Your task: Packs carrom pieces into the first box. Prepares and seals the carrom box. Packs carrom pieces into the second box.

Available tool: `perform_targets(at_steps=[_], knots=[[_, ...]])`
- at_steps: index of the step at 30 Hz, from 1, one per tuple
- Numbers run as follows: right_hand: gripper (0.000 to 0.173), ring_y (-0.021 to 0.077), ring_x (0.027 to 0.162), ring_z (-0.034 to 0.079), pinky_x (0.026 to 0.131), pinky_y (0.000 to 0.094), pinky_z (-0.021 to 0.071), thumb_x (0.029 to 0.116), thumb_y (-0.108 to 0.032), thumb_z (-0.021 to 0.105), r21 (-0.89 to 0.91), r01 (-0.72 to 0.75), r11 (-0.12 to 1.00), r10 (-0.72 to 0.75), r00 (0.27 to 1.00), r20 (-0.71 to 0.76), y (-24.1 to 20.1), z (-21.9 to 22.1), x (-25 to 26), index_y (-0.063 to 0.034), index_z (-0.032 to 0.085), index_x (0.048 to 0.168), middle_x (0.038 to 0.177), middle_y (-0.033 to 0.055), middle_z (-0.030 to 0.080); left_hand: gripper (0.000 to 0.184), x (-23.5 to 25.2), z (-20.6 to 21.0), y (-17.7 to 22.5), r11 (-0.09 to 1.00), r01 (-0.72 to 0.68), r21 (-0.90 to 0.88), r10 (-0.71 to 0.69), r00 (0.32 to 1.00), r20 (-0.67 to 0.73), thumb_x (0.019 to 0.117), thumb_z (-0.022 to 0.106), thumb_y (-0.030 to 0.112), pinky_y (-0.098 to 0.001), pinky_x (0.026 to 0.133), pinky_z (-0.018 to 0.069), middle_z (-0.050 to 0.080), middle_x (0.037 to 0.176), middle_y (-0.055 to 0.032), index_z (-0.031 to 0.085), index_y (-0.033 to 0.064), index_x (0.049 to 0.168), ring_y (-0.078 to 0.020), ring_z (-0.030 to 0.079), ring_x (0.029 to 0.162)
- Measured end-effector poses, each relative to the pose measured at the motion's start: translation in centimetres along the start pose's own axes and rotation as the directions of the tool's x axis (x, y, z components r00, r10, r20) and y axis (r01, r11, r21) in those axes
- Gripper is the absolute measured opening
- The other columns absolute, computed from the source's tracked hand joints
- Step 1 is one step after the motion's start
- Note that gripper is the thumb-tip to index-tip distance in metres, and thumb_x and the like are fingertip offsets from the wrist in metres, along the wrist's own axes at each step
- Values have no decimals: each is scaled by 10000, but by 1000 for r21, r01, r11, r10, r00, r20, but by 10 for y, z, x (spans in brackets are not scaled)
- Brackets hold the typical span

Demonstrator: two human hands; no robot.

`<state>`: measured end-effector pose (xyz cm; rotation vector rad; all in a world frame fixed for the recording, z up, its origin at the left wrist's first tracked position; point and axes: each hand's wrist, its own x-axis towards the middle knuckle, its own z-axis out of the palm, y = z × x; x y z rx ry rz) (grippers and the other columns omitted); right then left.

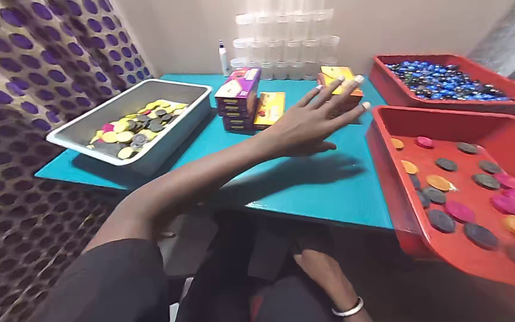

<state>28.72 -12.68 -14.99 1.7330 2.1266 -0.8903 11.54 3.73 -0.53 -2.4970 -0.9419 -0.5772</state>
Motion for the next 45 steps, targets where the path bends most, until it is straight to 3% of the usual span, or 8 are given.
perform_targets(at_steps=[4, 8, 17, 25, 32, 37, 41, 45], knots=[[369, 459, 973, 728, 795, 697, 557, 1020, -342, 614, 24, 291, 957, -269, 910, -315, 20, 29, 10, -89, 726, 1263, 1076, 228, 748, 450, -99, -86, 21, 965, 32, 260, 0, 992, -124, 1012, 590, 375, -541, 1201, 327, 525, 1539, -107, 623, 157, 1404, -326, 427, 1470], [329, 472, 1046, 705, 861, 696, 540, 983, -225, 673, 38, 328, 944, -290, 879, -378, 21, 26, 11, -29, 721, 1243, 1130, 259, 727, 480, -196, -142, 6, 795, 508, 332, -492, 860, -139, 1017, 561, 424, -600, 1143, 343, 590, 1453, -161, 651, 77, 1336, -410, 474, 1407], [339, 445, 1075, 706, 883, 676, 546, 1017, -309, 633, -5, 282, 960, -263, 891, -370, 23, 39, 15, -80, 732, 1245, 1159, 224, 733, 249, -297, -133, -7, 523, 803, 285, -839, 543, 8, 944, 722, 138, -722, 958, 435, 712, 1142, -246, 718, -13, 1141, -479, 647, 1135], [402, 495, 1059, 696, 887, 668, 529, 1032, -321, 598, -4, 9, 1000, -10, 989, -149, 14, 28, 10, 18, 718, 1210, 1099, 291, 725, 330, -143, -51, 27, 915, 349, 205, -383, 909, 164, 1038, 550, 226, -516, 1052, 467, 630, 1396, -147, 657, 47, 1293, -333, 567, 1337], [433, 441, 1194, 656, 977, 631, 508, 1069, -347, 522, -56, -15, 998, 15, 1000, -6, 3, 16, 3, -14, 662, 1308, 1237, 259, 694, 476, -52, 16, -22, 866, 485, 124, -490, 770, 409, 1060, 495, 385, -588, 975, 476, 659, 1179, -273, 619, -15, 1286, -450, 619, 1172], [403, 427, 1088, 705, 908, 637, 548, 1034, -357, 579, -25, 99, 995, -101, 979, -175, 19, 27, 12, -31, 721, 1224, 1139, 237, 731, 266, -65, -30, 34, 970, 207, -125, -196, 976, 98, 1027, 540, 285, -434, 614, 542, 700, 852, -66, 726, 116, 941, -258, 705, 811], [409, 373, 1122, 697, 969, 590, 538, 1048, -369, 560, -5, 255, 967, -247, 932, -265, 36, 43, 11, -54, 703, 1267, 1190, 204, 722, 534, -77, -26, 18, 952, 162, -259, -34, 898, 439, 1050, 362, 562, -645, 1157, 280, 383, 1638, -83, 536, 329, 1499, -363, 296, 1525], [296, 309, 1026, 730, 893, 518, 588, 981, -273, 627, -114, 405, 907, -405, 769, -495, 47, 57, 28, -79, 747, 1170, 1084, 147, 754, 704, -87, -31, 22, 987, 159, -38, -120, 862, 492, 990, 190, 726, -563, 916, 452, 589, 1388, -129, 505, 371, 1510, -357, 568, 1219]])
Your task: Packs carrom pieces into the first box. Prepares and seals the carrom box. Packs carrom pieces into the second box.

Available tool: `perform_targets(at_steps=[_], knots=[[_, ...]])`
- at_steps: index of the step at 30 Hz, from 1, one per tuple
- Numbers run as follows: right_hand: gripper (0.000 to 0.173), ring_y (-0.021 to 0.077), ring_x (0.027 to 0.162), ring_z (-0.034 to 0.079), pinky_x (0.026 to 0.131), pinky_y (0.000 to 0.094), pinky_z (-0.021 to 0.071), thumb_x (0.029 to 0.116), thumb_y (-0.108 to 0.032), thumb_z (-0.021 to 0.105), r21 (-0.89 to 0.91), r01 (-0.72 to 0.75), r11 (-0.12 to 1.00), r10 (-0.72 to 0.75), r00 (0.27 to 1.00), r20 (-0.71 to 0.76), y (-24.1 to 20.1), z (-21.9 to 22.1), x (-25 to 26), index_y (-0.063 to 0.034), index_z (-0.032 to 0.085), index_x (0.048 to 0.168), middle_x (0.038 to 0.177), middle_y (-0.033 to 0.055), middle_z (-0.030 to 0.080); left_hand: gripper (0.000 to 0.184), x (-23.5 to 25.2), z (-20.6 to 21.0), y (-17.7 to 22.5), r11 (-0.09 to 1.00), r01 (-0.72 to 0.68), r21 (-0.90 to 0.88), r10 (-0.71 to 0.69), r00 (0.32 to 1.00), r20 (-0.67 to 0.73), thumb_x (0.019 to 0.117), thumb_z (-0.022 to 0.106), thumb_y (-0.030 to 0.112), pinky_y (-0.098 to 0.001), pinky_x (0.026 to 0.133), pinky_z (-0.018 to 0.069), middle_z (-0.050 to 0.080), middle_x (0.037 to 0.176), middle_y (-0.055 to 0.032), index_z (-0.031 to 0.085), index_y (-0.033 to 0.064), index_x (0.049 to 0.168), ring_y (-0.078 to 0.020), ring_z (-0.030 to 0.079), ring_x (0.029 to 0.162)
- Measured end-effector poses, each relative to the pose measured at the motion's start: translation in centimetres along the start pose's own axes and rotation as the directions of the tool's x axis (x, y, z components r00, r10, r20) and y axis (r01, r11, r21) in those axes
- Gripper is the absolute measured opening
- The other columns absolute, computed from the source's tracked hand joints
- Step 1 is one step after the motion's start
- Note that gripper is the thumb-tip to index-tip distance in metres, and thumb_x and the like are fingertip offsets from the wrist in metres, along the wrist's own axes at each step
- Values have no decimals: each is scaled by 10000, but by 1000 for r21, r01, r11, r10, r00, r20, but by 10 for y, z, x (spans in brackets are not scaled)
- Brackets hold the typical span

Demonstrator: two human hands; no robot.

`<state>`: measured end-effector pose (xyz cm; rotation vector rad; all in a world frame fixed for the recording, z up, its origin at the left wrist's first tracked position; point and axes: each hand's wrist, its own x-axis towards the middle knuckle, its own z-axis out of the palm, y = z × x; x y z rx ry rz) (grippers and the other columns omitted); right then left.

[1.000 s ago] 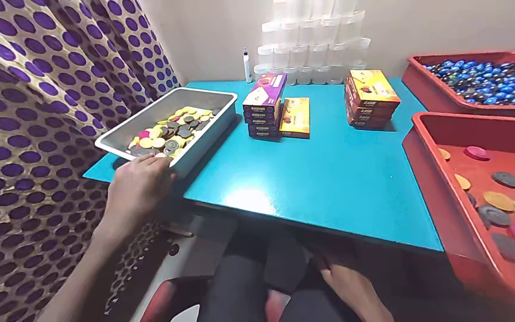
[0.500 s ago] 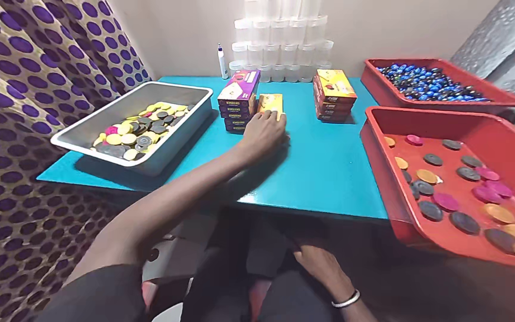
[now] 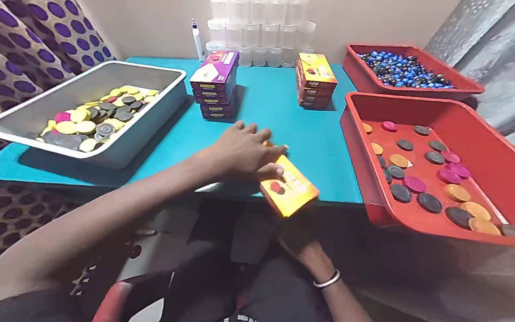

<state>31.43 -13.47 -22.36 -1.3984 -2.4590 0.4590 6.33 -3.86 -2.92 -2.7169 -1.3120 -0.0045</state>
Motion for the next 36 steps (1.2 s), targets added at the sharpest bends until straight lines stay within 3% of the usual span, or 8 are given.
perform_targets(at_steps=[6, 9, 13, 16, 18, 21, 28, 36], knots=[[446, 441, 1128, 668, 950, 620, 499, 1097, -324, 455, -98, -320, 942, 318, 766, 559, -51, -52, 23, 58, 671, 1171, 1137, 287, 695, 955, -54, -13, -9, 954, 184, -238, -157, 979, 130, 840, 389, 882, -619, 932, 473, 582, 1357, -135, 425, 274, 1575, -355, 566, 1221], [348, 179, 748, 744, 669, 358, 611, 1038, -333, 577, 2, 270, 963, -268, 957, -114, -47, -34, 1, -78, 764, 894, 792, 55, 746, 882, -81, 16, -18, 957, 10, -289, -46, 992, -118, 769, 610, 790, -530, 869, 504, 641, 1214, -87, 550, 284, 1489, -291, 605, 1103], [479, 190, 1072, 709, 955, 345, 568, 1046, -523, 519, -262, 506, 822, -555, 607, -568, -94, -94, 13, -95, 727, 1109, 1106, 90, 751, 897, -101, 26, -16, 917, -49, -397, -129, 903, -410, 742, 696, 672, -422, 751, 572, 645, 1154, -77, 555, 174, 1474, -208, 646, 964], [863, 403, 1383, 511, 1085, 616, 435, 958, -696, 530, -382, 333, 862, -484, 765, -425, -104, -143, 41, -23, 440, 1491, 1486, 256, 521, 984, -99, 13, -5, 890, -156, -429, -143, 798, -586, 726, 750, 625, -374, 807, 562, 629, 1162, -111, 495, 61, 1491, -209, 631, 995], [985, 432, 1397, 490, 1086, 694, 389, 867, -546, 706, -395, 313, 864, -434, 860, -268, -93, -155, 70, 30, 317, 1566, 1494, 255, 511, 1041, -95, 11, 2, 858, -208, -469, -181, 732, -656, 718, 790, 602, -374, 898, 550, 614, 1199, -146, 452, 17, 1509, -225, 618, 1064], [986, 308, 1198, 629, 1040, 564, 494, 786, -311, 816, -176, 399, 900, -427, 887, -174, -71, -156, 103, 28, 301, 1556, 1312, 170, 630, 1019, -93, 27, 2, 792, -258, -553, -266, 669, -694, 729, 838, 508, -352, 971, 542, 635, 1236, -134, 435, -10, 1508, -188, 629, 1113], [1095, 268, 1202, 625, 1020, 451, 520, 852, -864, 449, -143, 467, 873, -487, 855, -178, -66, -149, 112, 59, 507, 1440, 1332, 207, 624, 792, -96, 53, 9, 670, -340, -660, -435, 541, -720, 787, 808, 453, -325, 992, 551, 692, 1254, -95, 598, -7, 1396, -129, 652, 1160], [1073, 201, 1215, 628, 1033, 360, 528, 915, -853, 299, -102, 468, 878, -479, 865, -150, -72, -150, 113, 63, 522, 1427, 1339, 205, 627, 576, -98, 62, 14, 673, -308, -673, -532, 430, -729, 815, 773, 459, -331, 890, 599, 699, 1292, -48, 730, 110, 1271, -116, 689, 1112]])
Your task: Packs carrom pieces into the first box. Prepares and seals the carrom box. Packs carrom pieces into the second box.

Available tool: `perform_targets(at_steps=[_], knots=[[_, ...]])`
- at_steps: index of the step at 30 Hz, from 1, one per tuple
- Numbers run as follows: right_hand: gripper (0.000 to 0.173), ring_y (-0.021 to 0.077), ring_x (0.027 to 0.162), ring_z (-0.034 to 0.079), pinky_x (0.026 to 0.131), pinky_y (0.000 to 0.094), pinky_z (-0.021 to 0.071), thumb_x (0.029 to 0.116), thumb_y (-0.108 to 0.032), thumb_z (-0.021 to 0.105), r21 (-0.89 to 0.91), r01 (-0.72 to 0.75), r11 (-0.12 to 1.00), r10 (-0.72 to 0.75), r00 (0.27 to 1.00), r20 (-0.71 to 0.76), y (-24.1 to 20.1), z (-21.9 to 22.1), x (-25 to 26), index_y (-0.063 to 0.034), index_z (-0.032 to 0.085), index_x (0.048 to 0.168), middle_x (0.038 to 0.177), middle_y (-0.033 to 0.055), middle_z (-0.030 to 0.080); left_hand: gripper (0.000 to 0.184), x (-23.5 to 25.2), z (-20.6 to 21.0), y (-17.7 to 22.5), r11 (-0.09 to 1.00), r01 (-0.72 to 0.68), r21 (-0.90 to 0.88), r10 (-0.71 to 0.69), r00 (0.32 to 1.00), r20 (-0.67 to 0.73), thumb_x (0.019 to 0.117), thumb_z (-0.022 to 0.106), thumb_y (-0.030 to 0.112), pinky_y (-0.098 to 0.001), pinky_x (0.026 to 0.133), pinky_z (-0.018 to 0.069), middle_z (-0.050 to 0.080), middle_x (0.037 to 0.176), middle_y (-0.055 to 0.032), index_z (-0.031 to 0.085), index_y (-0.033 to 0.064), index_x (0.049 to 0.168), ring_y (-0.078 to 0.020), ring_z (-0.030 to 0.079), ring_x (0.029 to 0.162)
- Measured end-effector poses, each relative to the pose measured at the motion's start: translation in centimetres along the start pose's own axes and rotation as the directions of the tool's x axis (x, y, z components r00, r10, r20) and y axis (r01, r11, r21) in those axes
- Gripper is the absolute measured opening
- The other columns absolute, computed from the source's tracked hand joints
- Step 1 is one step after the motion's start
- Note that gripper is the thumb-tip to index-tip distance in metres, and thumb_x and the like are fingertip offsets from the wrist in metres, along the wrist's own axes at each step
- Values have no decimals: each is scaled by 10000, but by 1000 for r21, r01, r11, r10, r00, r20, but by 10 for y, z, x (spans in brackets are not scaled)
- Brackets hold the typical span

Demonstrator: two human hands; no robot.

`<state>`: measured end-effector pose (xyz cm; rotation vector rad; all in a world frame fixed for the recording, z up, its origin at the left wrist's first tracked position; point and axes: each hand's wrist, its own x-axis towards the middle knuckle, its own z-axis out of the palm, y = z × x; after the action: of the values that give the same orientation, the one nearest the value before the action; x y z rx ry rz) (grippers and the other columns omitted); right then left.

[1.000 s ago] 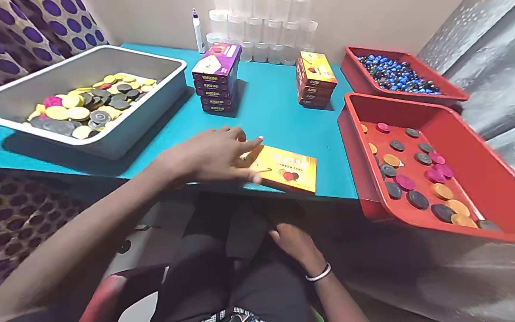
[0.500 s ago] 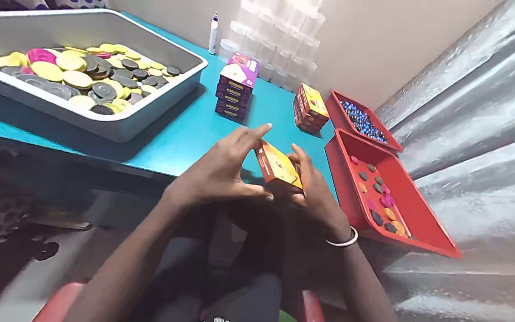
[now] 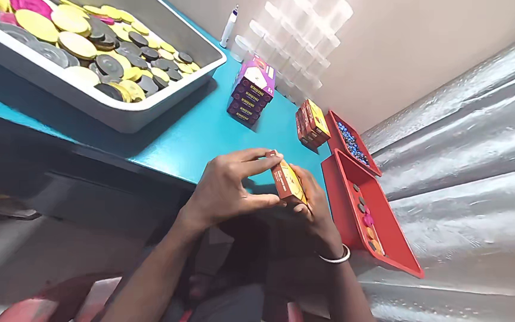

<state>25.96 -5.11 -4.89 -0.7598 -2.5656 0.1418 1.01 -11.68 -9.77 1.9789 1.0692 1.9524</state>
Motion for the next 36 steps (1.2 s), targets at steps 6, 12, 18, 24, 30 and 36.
perform_targets(at_steps=[6, 12, 18, 24, 30, 36], knots=[[1070, 188, 1183, 645, 988, 367, 558, 911, -866, 266, -10, -17, 1000, 17, 1000, -12, -6, 5, 6, 35, 541, 1417, 1320, 180, 644, 485, -5, -8, 2, 999, 9, -48, -11, 999, -33, 803, 800, 390, -299, 880, 595, 691, 1311, -67, 764, 127, 1208, -110, 691, 1093], [1033, 174, 1206, 642, 1006, 365, 551, 928, -847, 287, 18, -30, 999, 31, 997, -66, -6, 11, 10, 26, 574, 1398, 1332, 161, 654, 639, -4, -7, 6, 994, 105, 19, -105, 994, -31, 749, 771, 370, -376, 908, 592, 679, 1316, -52, 667, 102, 1320, -153, 661, 1178], [927, -20, 1161, 605, 996, 231, 532, 951, -801, 310, 316, -127, 940, 183, 971, -153, -7, 7, 4, -48, 516, 1451, 1286, -29, 653, 654, -7, -9, 6, 991, 132, -6, -132, 991, 29, 790, 749, 306, -329, 843, 630, 729, 1143, -9, 588, 76, 1381, -105, 706, 1043], [1048, 124, 1186, 623, 1002, 325, 544, 921, -847, 297, 266, -110, 958, 136, 987, -80, -10, 3, 13, 44, 540, 1415, 1327, 125, 632, 844, -4, -8, 3, 997, 45, 59, -49, 996, 71, 822, 783, 548, -401, 985, 546, 485, 1518, -143, 503, 145, 1508, -241, 566, 1297], [671, 214, 1103, 652, 945, 409, 558, 1004, -541, 539, 203, -150, 968, 159, 987, -30, -23, 8, 23, 17, 604, 1372, 1222, 135, 667, 451, -15, -9, -9, 998, 13, 62, -10, 999, -43, 940, 723, 260, -356, 961, 576, 595, 1411, -195, 641, 21, 1313, -235, 636, 1236], [685, 337, 1074, 650, 871, 537, 554, 978, -457, 678, 115, -490, 864, 502, 855, -131, -26, 2, 36, -15, 503, 1471, 1212, 205, 638, 305, -12, -6, -16, 912, 106, 396, -140, 989, 58, 966, 572, 176, -503, 1001, 498, 620, 1339, -291, 727, -31, 1126, -399, 624, 1225]])
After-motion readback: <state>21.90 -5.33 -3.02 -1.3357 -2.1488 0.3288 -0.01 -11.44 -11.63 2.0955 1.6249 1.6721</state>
